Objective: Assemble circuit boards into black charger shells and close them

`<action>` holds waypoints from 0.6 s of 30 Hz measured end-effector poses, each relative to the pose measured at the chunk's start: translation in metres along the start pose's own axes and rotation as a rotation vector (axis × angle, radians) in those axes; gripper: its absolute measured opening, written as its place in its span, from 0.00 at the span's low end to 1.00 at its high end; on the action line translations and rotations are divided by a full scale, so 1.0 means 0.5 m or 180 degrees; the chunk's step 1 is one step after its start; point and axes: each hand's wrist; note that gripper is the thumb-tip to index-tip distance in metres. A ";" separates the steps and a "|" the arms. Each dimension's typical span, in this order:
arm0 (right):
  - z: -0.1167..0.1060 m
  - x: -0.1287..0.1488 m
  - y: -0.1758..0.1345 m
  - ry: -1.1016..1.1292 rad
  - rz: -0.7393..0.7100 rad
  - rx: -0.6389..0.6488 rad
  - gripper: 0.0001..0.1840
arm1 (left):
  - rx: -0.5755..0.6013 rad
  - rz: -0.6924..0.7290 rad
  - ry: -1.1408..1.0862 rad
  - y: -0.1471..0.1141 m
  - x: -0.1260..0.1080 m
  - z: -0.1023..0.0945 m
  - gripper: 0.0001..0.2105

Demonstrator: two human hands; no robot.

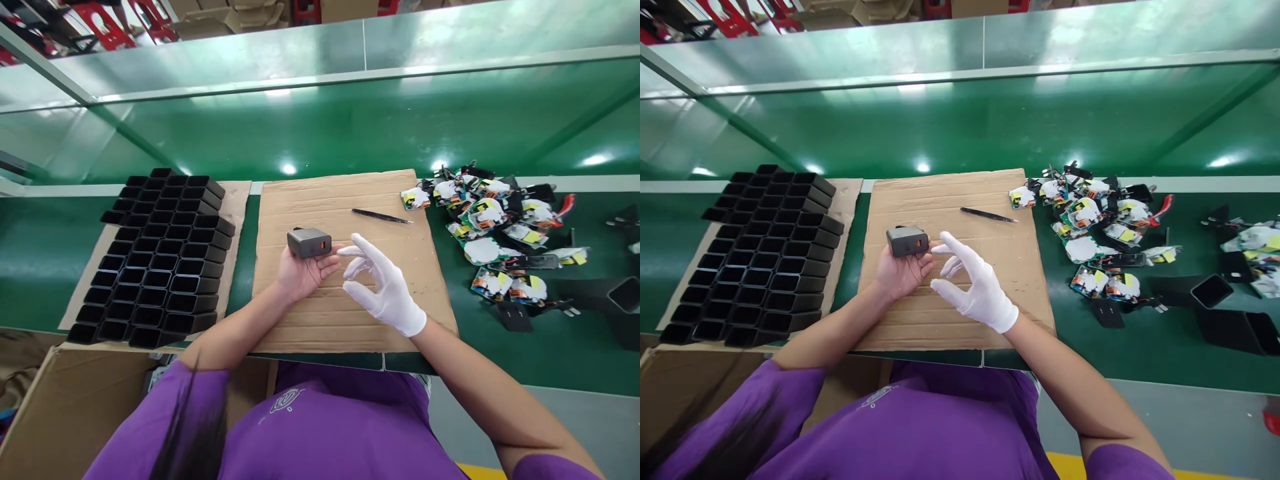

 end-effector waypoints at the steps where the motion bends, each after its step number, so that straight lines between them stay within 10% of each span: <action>1: 0.000 0.001 -0.001 -0.0050 -0.0025 -0.0055 0.35 | -0.0021 -0.0073 -0.0001 0.000 0.000 -0.002 0.26; 18: -0.007 0.004 0.005 -0.0523 -0.0158 -0.0194 0.31 | 0.0590 -0.0653 0.0111 0.005 -0.010 -0.038 0.15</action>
Point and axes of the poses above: each hand's wrist, its own y-axis towards the middle knuckle, its own z-axis out of the palm, x = y × z, and after that the axes turned 13 degrees about -y, right-handed
